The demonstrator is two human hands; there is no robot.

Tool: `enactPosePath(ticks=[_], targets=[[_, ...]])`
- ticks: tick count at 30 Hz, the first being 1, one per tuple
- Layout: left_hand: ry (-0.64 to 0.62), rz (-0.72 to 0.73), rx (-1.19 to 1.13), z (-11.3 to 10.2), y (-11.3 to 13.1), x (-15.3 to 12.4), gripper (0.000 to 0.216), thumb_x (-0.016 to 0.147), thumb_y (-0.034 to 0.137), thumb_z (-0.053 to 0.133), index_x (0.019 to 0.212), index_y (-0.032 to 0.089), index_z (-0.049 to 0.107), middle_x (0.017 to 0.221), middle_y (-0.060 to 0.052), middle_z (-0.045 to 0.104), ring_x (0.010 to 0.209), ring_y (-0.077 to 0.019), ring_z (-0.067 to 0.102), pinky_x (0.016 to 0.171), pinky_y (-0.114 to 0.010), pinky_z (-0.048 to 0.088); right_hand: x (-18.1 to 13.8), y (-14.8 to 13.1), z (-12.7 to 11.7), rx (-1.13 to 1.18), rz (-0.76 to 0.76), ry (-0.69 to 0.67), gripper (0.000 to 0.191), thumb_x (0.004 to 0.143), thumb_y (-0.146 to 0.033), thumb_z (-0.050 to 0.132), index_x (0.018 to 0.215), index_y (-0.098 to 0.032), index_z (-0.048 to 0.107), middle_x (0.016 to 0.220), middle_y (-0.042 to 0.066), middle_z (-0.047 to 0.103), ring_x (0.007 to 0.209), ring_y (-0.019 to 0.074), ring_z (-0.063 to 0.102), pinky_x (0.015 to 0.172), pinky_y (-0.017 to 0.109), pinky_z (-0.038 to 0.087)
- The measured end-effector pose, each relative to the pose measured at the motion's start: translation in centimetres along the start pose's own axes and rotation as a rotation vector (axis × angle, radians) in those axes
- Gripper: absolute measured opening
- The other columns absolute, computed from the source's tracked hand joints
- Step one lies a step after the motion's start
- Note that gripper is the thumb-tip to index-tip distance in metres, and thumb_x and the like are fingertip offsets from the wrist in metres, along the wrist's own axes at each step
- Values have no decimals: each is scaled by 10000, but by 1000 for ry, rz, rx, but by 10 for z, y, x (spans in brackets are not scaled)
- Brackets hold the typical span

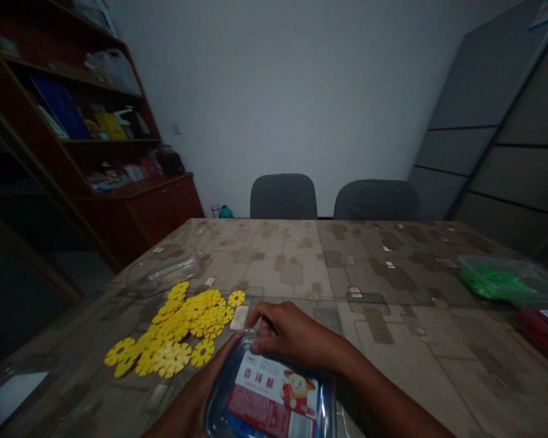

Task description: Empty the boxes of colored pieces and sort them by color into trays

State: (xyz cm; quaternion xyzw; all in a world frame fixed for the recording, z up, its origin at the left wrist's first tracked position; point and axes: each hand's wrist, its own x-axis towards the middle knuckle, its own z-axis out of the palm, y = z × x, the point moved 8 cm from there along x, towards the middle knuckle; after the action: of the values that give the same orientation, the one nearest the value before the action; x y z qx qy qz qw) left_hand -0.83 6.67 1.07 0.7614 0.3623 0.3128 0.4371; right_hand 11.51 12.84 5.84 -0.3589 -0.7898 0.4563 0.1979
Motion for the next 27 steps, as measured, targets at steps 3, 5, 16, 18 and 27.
enactPosePath(ticks=[3,5,16,18,27], targets=[[-8,-12,31,3,-7,-1,923,749,501,805,1504,334,302,1343,-100,634,1116,-372,667,918,-494,579,-23,13,-9,-7,92,46,204,778,-92,659,954,-194,647,734,-58,539,662,119,494,587,229,352],[12,-6,77,4,-9,-1,944,703,479,850,1474,361,319,1307,-81,651,1090,-375,674,894,-481,587,-39,16,-14,-50,100,85,178,781,-80,638,913,-200,642,797,-33,571,715,135,517,632,247,369],[60,116,387,-6,-17,-10,1070,620,534,907,1475,390,280,1640,-125,284,1452,-465,337,1111,-627,411,-57,27,0,-50,-30,272,84,957,-231,516,980,-218,595,964,25,573,914,199,555,790,321,409],[14,149,474,-10,-11,-8,832,664,602,865,1342,328,466,1678,-111,202,1491,-451,260,1128,-621,398,-57,25,-2,-53,-43,249,86,963,-262,521,978,-220,595,963,24,571,911,199,552,785,319,409],[-299,287,835,-31,29,-7,905,885,673,639,1597,372,168,1609,-55,398,1457,-384,374,1150,-657,341,-48,33,4,104,-16,185,224,919,-424,578,926,-205,628,844,-1,551,773,173,513,665,278,375]])
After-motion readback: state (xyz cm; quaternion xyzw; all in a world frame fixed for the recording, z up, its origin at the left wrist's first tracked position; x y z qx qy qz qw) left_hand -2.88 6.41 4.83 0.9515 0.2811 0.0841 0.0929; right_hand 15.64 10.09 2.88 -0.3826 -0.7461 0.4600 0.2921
